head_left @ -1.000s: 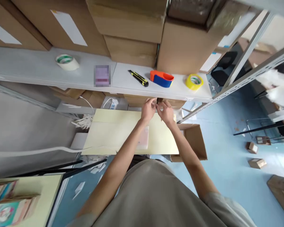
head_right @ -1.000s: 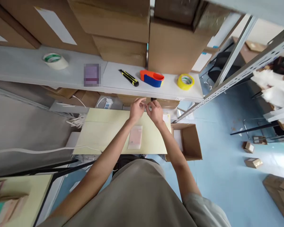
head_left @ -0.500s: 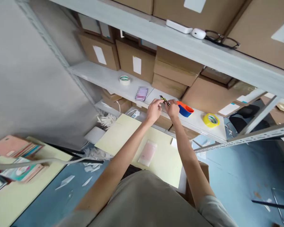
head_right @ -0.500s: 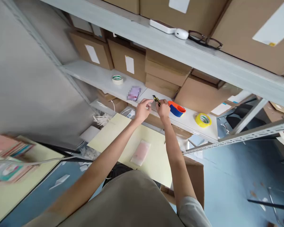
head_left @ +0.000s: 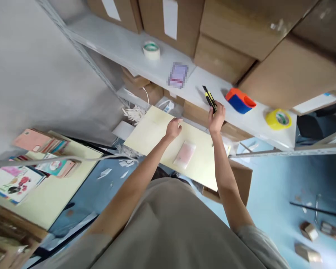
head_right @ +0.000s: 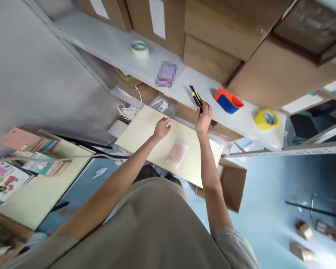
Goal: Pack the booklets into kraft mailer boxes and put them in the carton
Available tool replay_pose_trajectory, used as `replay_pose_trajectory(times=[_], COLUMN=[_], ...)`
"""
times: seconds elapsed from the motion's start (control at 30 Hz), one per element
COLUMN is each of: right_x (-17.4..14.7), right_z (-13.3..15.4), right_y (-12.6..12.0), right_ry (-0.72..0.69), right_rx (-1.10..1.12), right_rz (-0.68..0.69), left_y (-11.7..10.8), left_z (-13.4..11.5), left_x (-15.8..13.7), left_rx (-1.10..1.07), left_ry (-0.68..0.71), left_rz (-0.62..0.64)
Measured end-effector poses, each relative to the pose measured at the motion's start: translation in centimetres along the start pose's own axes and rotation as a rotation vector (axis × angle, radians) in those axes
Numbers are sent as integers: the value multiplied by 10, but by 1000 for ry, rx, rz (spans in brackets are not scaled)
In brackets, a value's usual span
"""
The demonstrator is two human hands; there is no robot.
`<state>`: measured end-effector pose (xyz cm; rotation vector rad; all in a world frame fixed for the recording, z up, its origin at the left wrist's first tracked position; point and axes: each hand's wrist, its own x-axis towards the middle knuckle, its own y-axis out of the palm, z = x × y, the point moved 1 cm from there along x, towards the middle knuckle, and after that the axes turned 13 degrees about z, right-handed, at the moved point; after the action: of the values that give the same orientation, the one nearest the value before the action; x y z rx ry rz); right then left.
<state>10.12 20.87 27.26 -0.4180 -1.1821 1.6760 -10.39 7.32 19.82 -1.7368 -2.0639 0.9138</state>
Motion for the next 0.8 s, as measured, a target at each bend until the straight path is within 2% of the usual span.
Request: replay_pose_trajectory(times=[0.1,0.23,0.37,0.5,0.6,0.67,0.73,0.8], right_x=[-72,-168,-254,-321,-349,-354,-349,-334], right_z=[3,7,14,32,49,57,60,57], right_y=[8,28,60,105,141,163,183,199], right_ry=[54,204,447,729,917,993,994,935], right_rx=[-9,-2,28,90,189,256,319,373], right_rz=[69,183,59,-1,19,69,111,107], left_y=[47,94,127,146,145,138,127,114], left_z=[50,102,128,137,143,148,152,156], left_x=[-23,-59,-81,-88,-85,-78,-68,-56], left_rx=[81,206,157,66,65,86,139,227], left_ry=[-87,-1,121,160,197,246,309,367], left_rz=[200,424,537,565,595,642,697,750])
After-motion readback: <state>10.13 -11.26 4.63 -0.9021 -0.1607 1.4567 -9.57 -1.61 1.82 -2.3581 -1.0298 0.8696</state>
